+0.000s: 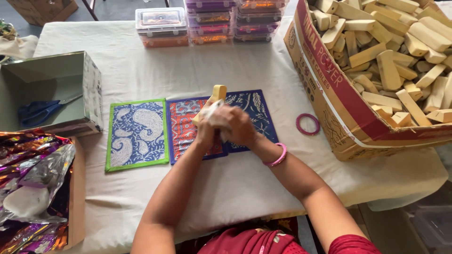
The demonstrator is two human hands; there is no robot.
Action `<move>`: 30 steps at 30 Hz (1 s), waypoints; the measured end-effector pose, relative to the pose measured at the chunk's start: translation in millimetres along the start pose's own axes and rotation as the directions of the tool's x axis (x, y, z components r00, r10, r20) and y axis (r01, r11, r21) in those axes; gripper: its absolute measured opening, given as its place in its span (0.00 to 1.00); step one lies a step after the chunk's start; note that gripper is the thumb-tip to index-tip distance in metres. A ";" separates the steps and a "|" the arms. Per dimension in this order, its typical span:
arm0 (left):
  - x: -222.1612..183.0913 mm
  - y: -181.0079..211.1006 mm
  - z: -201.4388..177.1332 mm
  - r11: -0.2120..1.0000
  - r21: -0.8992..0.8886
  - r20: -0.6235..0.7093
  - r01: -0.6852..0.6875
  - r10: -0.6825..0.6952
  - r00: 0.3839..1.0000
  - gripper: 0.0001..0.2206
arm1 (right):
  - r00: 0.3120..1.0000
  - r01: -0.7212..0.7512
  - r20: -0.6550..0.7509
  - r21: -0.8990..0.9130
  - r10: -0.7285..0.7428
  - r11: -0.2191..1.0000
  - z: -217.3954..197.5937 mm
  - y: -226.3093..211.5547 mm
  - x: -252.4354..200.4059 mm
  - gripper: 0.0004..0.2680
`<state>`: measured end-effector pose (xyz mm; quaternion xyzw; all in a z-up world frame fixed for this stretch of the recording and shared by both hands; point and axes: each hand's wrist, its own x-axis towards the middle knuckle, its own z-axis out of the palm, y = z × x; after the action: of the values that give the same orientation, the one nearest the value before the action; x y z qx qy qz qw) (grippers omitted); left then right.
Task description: Wiping wooden blocks with a cloth and wrapping them in metallic foil before placing them in containers
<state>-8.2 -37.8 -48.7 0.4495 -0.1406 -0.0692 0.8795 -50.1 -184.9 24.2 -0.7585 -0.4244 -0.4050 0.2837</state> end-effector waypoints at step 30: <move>-1.8 9.8 1.4 0.998 0.047 -0.085 0.031 -0.027 0.996 0.24 | 0.959 -0.281 -0.083 -0.154 0.271 0.947 13.4 19.7 -13.7 0.07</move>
<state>-10.4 -32.6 -40.4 0.4751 -0.0983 -0.0595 0.8724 -32.2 -189.7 3.9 -0.8186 -0.2705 -0.4176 0.2870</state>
